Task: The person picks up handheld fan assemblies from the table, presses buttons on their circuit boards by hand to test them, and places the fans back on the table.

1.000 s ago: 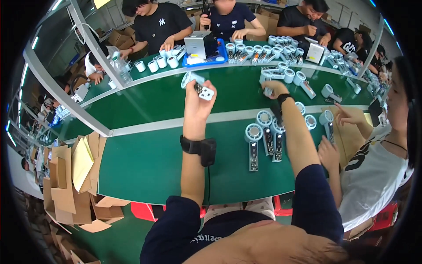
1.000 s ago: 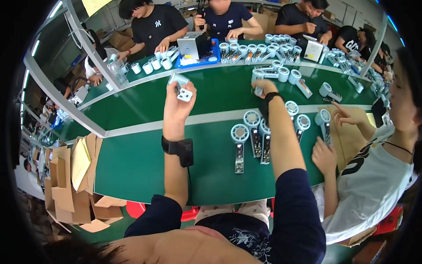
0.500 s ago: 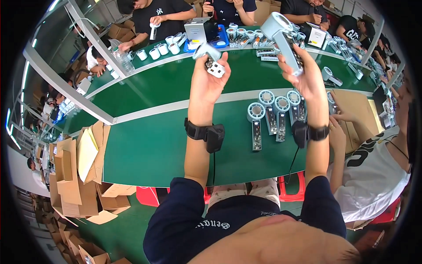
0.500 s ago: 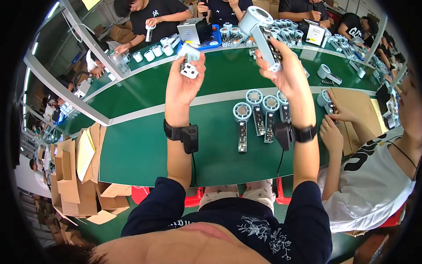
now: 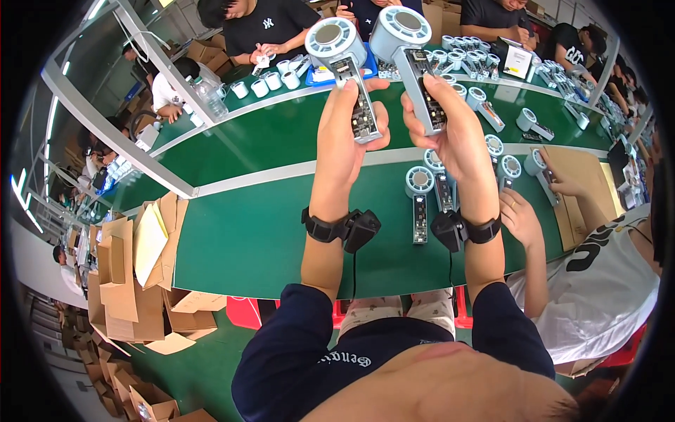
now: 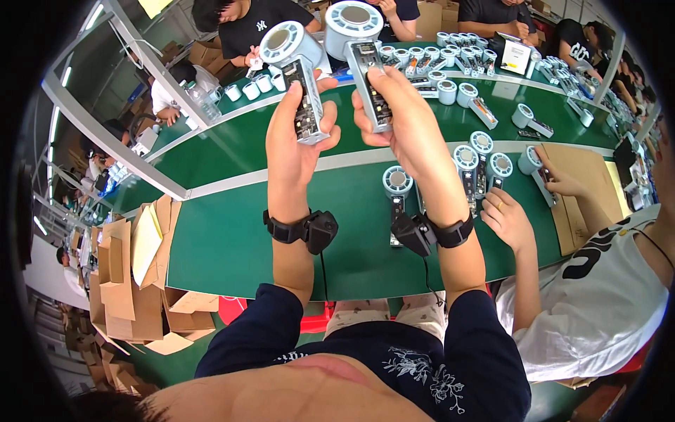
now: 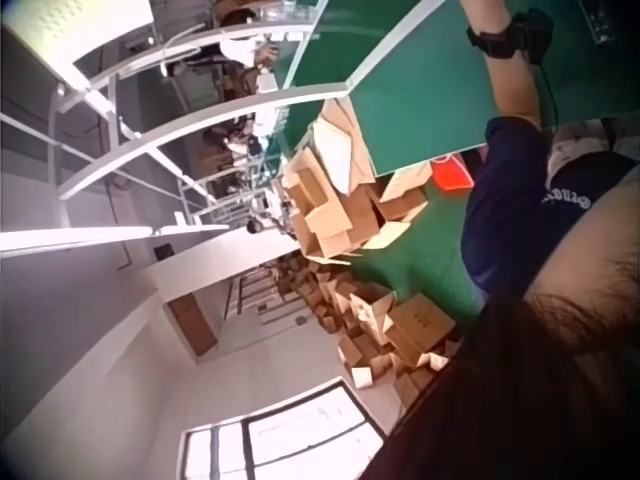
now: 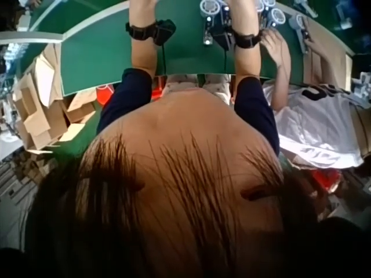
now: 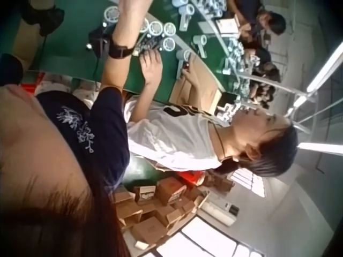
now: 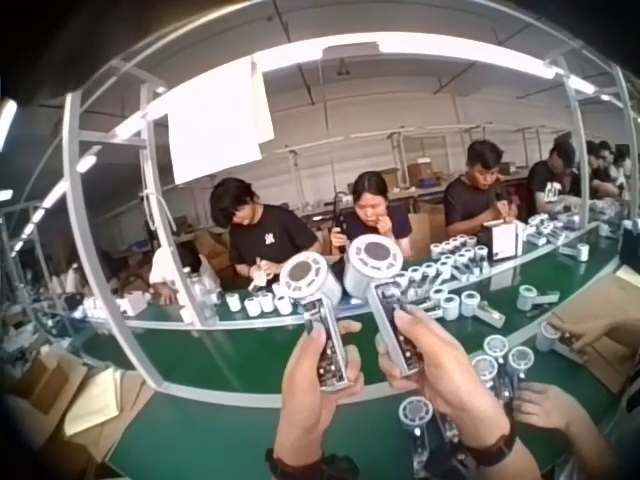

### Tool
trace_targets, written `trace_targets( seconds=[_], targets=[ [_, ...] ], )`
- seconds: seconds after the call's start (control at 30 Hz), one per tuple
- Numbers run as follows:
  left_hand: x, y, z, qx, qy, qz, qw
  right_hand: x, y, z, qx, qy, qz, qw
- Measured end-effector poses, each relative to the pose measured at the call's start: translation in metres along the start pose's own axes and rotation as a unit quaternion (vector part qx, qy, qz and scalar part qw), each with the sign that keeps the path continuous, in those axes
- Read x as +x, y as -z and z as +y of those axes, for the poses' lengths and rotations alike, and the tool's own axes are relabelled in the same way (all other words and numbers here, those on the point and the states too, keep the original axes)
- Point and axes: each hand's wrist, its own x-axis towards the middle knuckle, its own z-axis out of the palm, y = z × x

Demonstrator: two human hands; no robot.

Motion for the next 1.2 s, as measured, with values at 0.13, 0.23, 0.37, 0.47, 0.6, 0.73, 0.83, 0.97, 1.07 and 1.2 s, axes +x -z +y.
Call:
trace_targets(
  seconds=[0.13,0.23,0.37,0.47,0.6,0.73,0.83,0.97,1.07,1.2],
  targets=[
    [-0.002,-0.006,0.006,0.054,-0.046,0.028,0.997,-0.003,-0.008,0.005,0.015,0.008,-0.016,1.000],
    [0.000,-0.008,0.003,0.080,-0.061,0.021,0.995,-0.002,-0.006,0.010,0.022,0.008,-0.037,0.999],
    [0.005,-0.007,-0.003,0.117,-0.081,0.022,0.990,0.004,-0.004,0.016,0.007,0.000,-0.044,0.999],
    [0.005,-0.011,-0.004,0.119,-0.083,0.028,0.989,0.007,-0.001,0.016,0.000,-0.005,-0.053,0.999],
    [0.004,-0.011,-0.004,0.117,-0.073,0.022,0.990,0.010,0.000,0.019,0.032,0.000,-0.037,0.999],
    [0.004,-0.013,-0.009,0.151,-0.066,0.001,0.986,0.006,-0.001,0.017,0.036,0.007,-0.004,0.999],
    [0.001,-0.017,-0.010,0.148,-0.067,0.005,0.987,0.002,0.002,0.014,0.037,0.006,-0.022,0.999],
    [-0.001,-0.021,-0.010,0.151,-0.082,-0.002,0.985,-0.003,0.003,0.012,0.037,0.014,-0.030,0.999],
    [-0.004,-0.025,-0.008,0.154,-0.084,0.005,0.984,-0.006,0.002,0.013,0.034,0.018,-0.029,0.999],
    [-0.007,-0.025,-0.004,0.143,-0.089,-0.001,0.986,-0.010,-0.003,0.010,0.028,0.020,-0.024,0.999]
  ],
)
